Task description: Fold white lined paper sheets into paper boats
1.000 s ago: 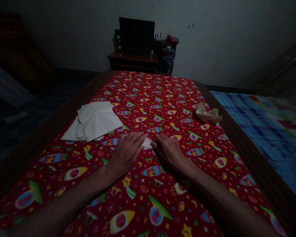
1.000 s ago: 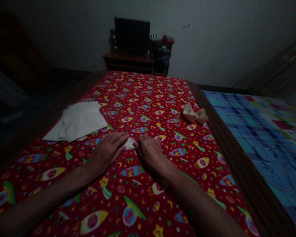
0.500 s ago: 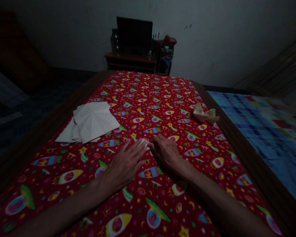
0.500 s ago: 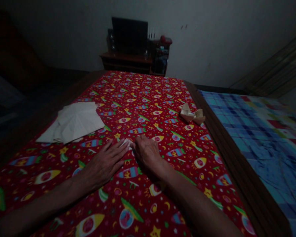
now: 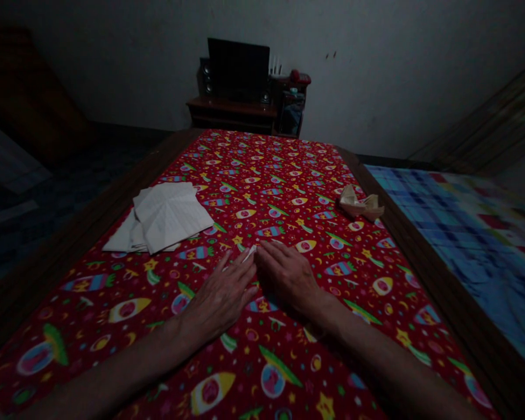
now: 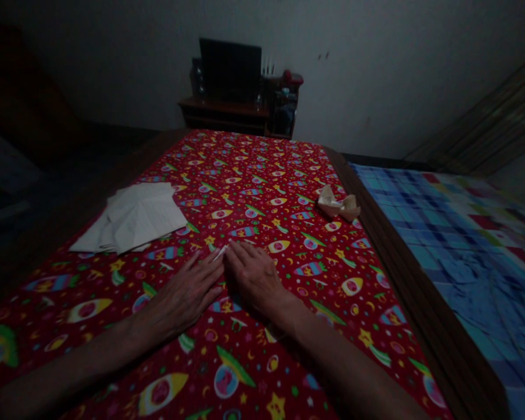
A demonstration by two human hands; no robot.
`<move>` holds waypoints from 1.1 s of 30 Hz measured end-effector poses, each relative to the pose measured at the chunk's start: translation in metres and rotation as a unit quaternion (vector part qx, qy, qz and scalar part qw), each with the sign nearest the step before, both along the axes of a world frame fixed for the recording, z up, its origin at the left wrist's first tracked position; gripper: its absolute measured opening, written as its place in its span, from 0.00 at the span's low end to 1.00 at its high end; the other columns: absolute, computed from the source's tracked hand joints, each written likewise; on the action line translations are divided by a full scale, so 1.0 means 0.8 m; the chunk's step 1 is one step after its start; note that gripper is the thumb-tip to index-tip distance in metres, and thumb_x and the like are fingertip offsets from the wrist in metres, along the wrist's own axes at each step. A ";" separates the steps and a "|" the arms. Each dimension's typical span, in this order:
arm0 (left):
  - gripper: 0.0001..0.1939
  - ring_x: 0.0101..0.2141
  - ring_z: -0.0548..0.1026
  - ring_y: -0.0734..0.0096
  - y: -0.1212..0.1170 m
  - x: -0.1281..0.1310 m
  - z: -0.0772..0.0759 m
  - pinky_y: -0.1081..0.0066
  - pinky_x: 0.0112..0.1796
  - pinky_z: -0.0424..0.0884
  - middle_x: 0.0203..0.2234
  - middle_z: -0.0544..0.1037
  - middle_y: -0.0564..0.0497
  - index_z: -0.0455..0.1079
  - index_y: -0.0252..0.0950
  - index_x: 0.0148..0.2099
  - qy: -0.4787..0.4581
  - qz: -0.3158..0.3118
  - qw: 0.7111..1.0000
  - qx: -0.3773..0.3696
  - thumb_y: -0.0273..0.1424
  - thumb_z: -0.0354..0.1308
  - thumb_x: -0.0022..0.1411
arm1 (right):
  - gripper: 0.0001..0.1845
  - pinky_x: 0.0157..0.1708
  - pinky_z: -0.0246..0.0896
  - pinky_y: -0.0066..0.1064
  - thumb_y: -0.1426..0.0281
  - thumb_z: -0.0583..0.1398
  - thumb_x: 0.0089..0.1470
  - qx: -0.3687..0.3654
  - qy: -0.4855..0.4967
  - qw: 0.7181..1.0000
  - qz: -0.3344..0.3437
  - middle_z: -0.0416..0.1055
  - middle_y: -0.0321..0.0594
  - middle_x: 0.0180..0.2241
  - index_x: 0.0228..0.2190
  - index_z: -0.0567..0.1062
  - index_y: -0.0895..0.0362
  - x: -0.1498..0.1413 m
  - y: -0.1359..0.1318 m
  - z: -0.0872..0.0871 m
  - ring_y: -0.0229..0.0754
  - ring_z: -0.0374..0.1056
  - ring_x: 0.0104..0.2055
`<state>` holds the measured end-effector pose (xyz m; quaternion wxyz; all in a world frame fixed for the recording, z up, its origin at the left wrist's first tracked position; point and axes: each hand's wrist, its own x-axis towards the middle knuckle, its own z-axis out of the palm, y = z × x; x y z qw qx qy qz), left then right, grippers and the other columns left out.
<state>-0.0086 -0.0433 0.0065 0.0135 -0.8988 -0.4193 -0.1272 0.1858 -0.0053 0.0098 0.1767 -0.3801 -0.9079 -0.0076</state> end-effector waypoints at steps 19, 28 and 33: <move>0.21 0.60 0.58 0.59 -0.017 -0.034 0.001 0.50 0.58 0.53 0.59 0.62 0.46 0.58 0.35 0.60 0.017 0.021 0.999 0.022 0.31 0.44 0.67 | 0.25 0.60 0.47 0.47 0.64 0.49 0.62 -0.067 -0.025 0.997 0.033 0.58 0.49 0.58 0.57 0.61 0.61 0.028 -0.027 0.014 0.46 0.51 0.62; 0.17 0.56 0.64 0.63 -0.004 -0.041 0.008 0.58 0.56 0.60 0.54 0.69 0.46 0.66 0.33 0.54 -0.049 0.020 0.999 -0.003 0.29 0.44 0.67 | 0.22 0.60 0.49 0.47 0.66 0.49 0.62 -0.067 -0.021 0.998 0.002 0.61 0.48 0.57 0.55 0.65 0.61 0.025 -0.032 0.009 0.47 0.54 0.61; 0.14 0.40 0.71 0.65 0.023 -0.028 0.022 0.66 0.42 0.68 0.37 0.74 0.46 0.71 0.34 0.42 -0.118 0.065 0.990 -0.027 0.29 0.44 0.67 | 0.21 0.60 0.47 0.45 0.68 0.47 0.63 -0.052 0.009 0.999 -0.009 0.63 0.45 0.56 0.53 0.66 0.60 0.024 -0.033 0.005 0.45 0.55 0.60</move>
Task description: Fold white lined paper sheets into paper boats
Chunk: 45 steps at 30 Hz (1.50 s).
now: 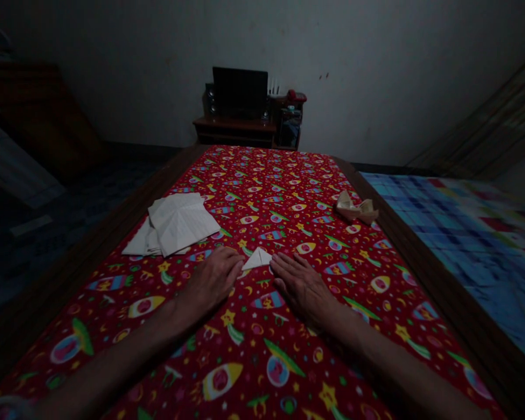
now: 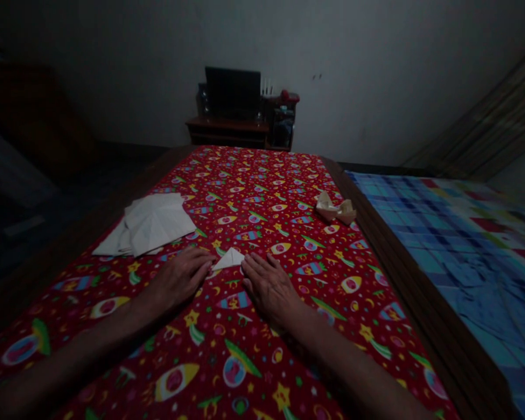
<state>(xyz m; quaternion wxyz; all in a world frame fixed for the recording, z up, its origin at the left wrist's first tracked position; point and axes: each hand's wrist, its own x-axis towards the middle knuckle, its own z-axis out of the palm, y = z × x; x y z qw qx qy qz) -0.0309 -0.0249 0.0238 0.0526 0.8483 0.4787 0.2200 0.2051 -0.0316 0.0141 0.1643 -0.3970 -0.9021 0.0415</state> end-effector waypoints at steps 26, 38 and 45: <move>0.13 0.41 0.69 0.64 0.029 0.008 -0.027 0.63 0.44 0.68 0.39 0.71 0.46 0.64 0.33 0.50 -0.097 0.000 0.995 -0.007 0.28 0.44 0.66 | 0.10 0.45 0.62 0.35 0.75 0.49 0.61 0.023 -0.017 0.991 0.128 0.72 0.44 0.41 0.40 0.69 0.58 -0.025 0.050 0.024 0.42 0.66 0.46; 0.24 0.47 0.71 0.62 0.011 0.027 -0.018 0.61 0.47 0.69 0.48 0.72 0.43 0.56 0.33 0.60 -0.139 0.041 0.986 -0.079 0.38 0.47 0.64 | 0.08 0.31 0.63 0.30 0.74 0.51 0.59 0.165 0.019 0.986 0.014 0.75 0.43 0.33 0.37 0.70 0.60 -0.040 0.043 -0.006 0.41 0.69 0.33; 0.22 0.47 0.72 0.62 0.009 0.038 -0.020 0.62 0.48 0.69 0.48 0.73 0.41 0.61 0.30 0.56 -0.164 0.038 0.985 -0.038 0.28 0.48 0.59 | 0.10 0.31 0.61 0.27 0.75 0.46 0.61 0.167 0.125 0.977 0.048 0.71 0.42 0.29 0.35 0.67 0.59 -0.049 0.033 -0.010 0.39 0.68 0.31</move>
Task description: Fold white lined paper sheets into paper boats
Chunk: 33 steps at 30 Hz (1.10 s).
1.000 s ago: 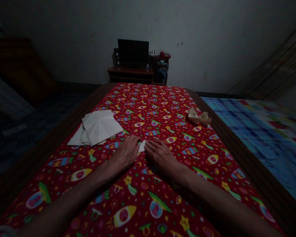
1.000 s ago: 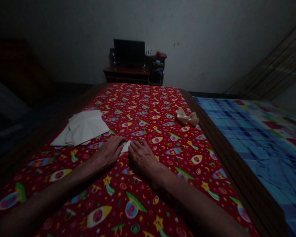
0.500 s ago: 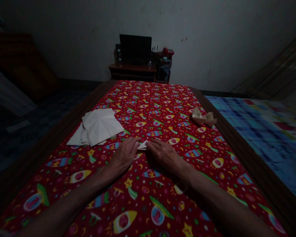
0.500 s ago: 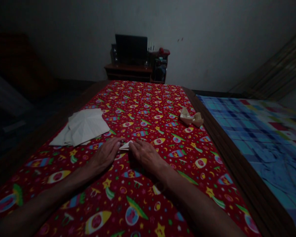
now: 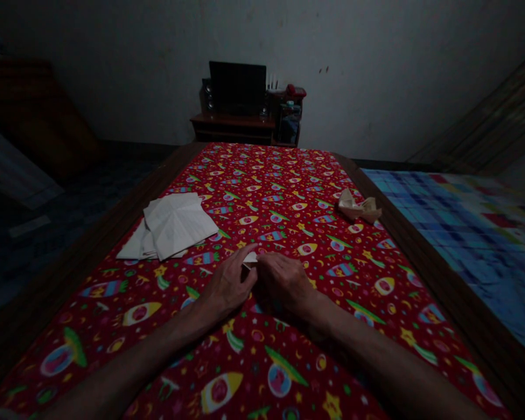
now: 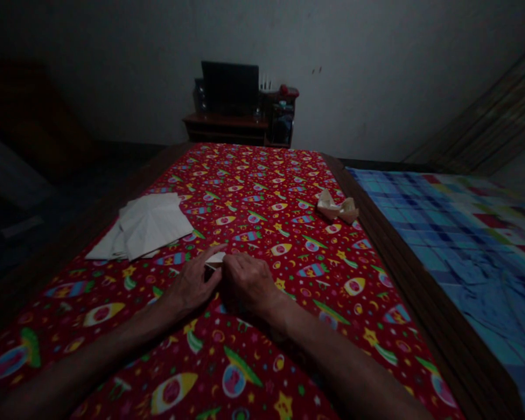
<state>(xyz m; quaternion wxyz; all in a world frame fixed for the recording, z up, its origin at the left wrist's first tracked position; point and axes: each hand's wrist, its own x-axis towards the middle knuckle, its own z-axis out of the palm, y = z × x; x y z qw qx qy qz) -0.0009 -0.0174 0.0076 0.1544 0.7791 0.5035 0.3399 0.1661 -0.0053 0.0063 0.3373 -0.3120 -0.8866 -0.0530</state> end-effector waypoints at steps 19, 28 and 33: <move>0.23 0.35 0.73 0.65 0.015 0.003 -0.004 0.67 0.37 0.71 0.35 0.73 0.46 0.60 0.34 0.59 0.088 -0.026 0.994 0.056 0.25 0.49 0.61 | 0.05 0.27 0.53 0.25 0.73 0.51 0.53 -0.199 0.064 0.976 -0.066 0.70 0.39 0.29 0.33 0.66 0.57 -0.002 0.000 0.007 0.38 0.64 0.27; 0.25 0.40 0.74 0.63 0.018 0.003 -0.009 0.65 0.41 0.70 0.40 0.75 0.46 0.64 0.37 0.57 0.120 -0.016 0.992 0.028 0.21 0.49 0.57 | 0.10 0.26 0.50 0.28 0.69 0.55 0.54 -0.178 -0.079 0.970 -0.145 0.73 0.41 0.31 0.38 0.69 0.59 -0.001 0.007 0.010 0.41 0.67 0.30; 0.20 0.33 0.73 0.67 0.012 -0.005 -0.003 0.70 0.33 0.70 0.34 0.73 0.49 0.67 0.40 0.53 0.192 0.000 0.981 0.038 0.22 0.49 0.59 | 0.11 0.24 0.49 0.27 0.70 0.54 0.56 -0.142 -0.155 0.961 -0.179 0.69 0.42 0.32 0.41 0.72 0.56 0.006 0.003 0.009 0.39 0.63 0.28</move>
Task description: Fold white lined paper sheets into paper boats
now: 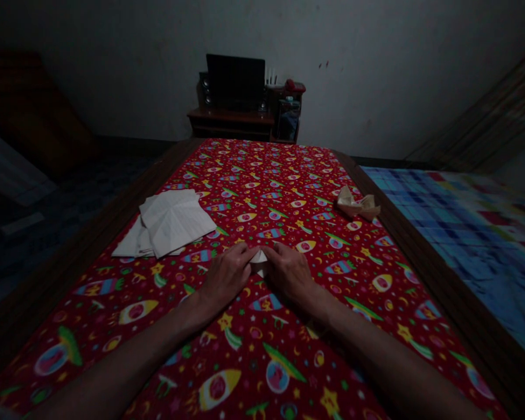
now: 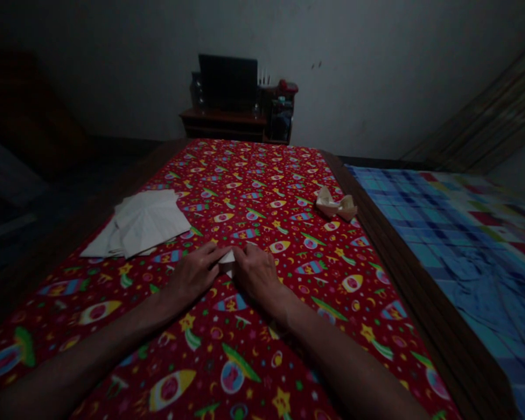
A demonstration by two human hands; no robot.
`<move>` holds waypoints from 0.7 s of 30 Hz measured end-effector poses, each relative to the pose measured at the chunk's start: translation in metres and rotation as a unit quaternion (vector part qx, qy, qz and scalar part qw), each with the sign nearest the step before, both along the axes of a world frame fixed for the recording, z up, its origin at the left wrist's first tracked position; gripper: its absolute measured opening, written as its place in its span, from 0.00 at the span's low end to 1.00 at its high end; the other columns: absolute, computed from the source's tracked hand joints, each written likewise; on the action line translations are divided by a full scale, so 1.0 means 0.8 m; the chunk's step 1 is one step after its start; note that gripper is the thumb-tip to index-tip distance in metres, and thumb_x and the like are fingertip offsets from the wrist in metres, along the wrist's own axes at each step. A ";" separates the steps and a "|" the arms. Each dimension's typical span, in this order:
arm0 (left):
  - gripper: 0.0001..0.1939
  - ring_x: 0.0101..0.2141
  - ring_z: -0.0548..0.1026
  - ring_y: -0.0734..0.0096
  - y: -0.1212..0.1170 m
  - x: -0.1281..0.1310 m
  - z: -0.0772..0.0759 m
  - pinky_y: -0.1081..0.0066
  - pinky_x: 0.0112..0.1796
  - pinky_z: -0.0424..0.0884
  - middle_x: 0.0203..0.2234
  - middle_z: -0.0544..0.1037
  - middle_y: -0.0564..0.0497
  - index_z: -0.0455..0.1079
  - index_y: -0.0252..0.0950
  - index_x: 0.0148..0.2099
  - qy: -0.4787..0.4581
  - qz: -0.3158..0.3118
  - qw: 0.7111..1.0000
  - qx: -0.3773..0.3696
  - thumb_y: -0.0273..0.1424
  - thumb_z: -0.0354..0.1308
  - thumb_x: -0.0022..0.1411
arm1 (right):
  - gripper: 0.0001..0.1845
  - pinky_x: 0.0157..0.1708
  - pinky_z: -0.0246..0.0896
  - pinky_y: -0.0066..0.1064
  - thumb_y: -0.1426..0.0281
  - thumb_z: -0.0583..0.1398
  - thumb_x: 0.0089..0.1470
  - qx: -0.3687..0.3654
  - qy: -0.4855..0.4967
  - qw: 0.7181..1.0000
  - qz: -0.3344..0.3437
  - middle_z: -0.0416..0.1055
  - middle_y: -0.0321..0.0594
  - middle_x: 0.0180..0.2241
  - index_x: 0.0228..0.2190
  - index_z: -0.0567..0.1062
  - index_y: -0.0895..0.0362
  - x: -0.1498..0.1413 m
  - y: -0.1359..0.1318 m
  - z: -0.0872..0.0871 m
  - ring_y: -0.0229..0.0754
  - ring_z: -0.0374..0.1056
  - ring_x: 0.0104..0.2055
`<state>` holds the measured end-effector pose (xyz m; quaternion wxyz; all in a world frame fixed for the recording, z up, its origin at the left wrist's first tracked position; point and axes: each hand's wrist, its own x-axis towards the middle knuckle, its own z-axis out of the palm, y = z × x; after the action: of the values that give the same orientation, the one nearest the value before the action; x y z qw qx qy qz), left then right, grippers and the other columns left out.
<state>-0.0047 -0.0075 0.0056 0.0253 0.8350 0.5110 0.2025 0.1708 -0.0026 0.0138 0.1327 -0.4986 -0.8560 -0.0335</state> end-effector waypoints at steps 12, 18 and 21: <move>0.17 0.41 0.68 0.61 -0.013 -0.004 0.010 0.61 0.41 0.69 0.40 0.71 0.45 0.63 0.35 0.55 0.064 -0.097 0.993 0.034 0.24 0.47 0.64 | 0.20 0.28 0.60 0.33 0.72 0.51 0.59 0.018 -0.069 0.989 0.129 0.63 0.48 0.37 0.53 0.62 0.61 0.029 -0.007 0.004 0.45 0.58 0.36; 0.20 0.45 0.66 0.59 -0.019 -0.009 0.018 0.59 0.47 0.67 0.46 0.70 0.44 0.62 0.33 0.56 0.064 -0.107 0.992 0.000 0.23 0.49 0.61 | 0.23 0.32 0.60 0.35 0.63 0.54 0.59 -0.016 -0.061 0.991 0.118 0.64 0.46 0.37 0.53 0.64 0.58 0.032 -0.012 0.008 0.45 0.58 0.37; 0.22 0.50 0.65 0.57 -0.021 -0.010 0.017 0.56 0.51 0.64 0.52 0.67 0.43 0.62 0.33 0.56 0.058 -0.107 0.993 0.003 0.21 0.49 0.59 | 0.21 0.35 0.60 0.36 0.63 0.54 0.59 -0.024 -0.045 0.991 0.127 0.64 0.46 0.38 0.52 0.65 0.56 0.033 -0.017 0.010 0.45 0.57 0.38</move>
<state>-0.0127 -0.0246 0.0195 0.0144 0.8954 0.4184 0.1517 0.1976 -0.0159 0.0222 0.0854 -0.3865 -0.9182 -0.0179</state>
